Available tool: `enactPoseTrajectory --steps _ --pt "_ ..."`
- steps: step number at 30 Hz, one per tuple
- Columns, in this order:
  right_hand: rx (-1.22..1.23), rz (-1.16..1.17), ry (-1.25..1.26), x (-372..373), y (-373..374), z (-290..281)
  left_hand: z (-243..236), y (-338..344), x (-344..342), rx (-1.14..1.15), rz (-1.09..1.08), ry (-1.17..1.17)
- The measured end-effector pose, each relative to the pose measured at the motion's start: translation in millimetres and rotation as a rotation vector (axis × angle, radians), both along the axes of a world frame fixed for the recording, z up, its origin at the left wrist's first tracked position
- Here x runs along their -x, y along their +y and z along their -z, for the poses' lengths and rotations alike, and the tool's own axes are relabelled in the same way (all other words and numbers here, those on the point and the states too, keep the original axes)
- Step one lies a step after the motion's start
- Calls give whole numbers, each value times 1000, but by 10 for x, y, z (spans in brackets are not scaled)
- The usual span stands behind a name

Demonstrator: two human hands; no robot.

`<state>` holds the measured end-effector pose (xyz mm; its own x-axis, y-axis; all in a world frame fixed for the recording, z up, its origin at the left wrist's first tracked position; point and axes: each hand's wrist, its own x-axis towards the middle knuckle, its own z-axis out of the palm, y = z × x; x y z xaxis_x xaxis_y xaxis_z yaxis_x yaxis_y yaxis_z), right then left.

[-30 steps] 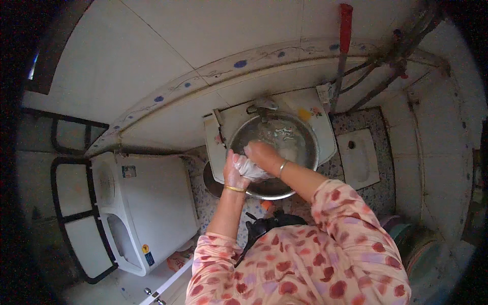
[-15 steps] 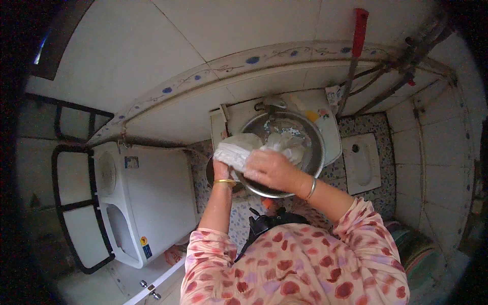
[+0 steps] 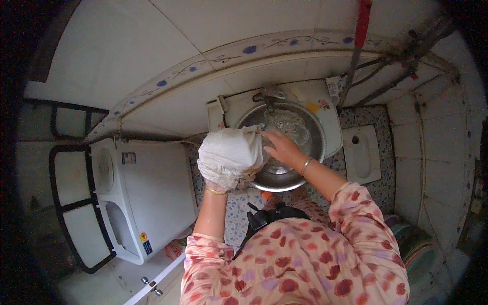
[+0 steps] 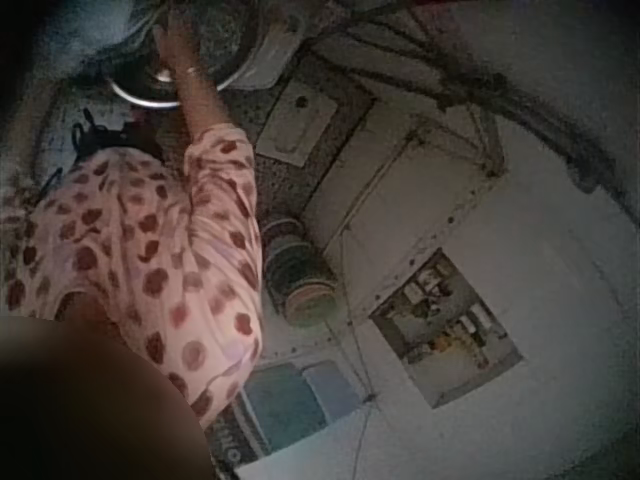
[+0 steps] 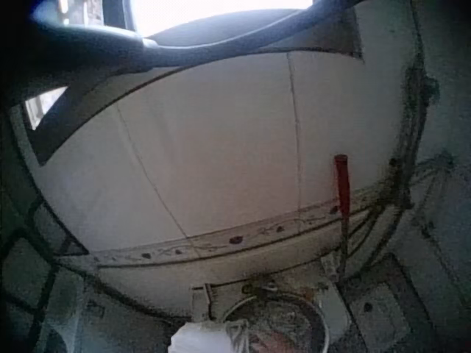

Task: The person walks from a kitchen area into a utility room and begins hand-washing a white cloth in a metal basin. They repeatedly submerge, scrub, and wring the cloth under running water from a faucet.

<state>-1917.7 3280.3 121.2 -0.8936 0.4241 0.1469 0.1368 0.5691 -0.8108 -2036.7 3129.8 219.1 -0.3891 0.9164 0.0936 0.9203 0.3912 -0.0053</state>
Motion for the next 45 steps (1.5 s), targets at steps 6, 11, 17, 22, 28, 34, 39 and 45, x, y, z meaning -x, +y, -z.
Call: enactPoseTrajectory --steps 6,11,17,22,28,34,39,45 --pt "-120 -213 -123 139 125 211 -20 -163 49 -103 -32 -151" --pt "74 59 234 34 226 229 313 -480 241 -475 -258 -1191" --pt "673 257 219 -52 423 -429 287 -488 288 -1232 -273 -2380" --pt "1018 273 603 69 536 -791 594 -557 387 -1127 -497 -2196" --pt "1388 302 741 2 759 -1005 878 -640 590 -677 -830 -1751" --pt "1412 252 652 -66 608 -1074 1359 -675 577 -338 -668 -949" --pt "1362 91 591 -67 447 -1299 779 -8 123 -457 -43 -769" --pt "1390 33 599 -127 507 -1422 1080 144 119 -63 -141 -980"
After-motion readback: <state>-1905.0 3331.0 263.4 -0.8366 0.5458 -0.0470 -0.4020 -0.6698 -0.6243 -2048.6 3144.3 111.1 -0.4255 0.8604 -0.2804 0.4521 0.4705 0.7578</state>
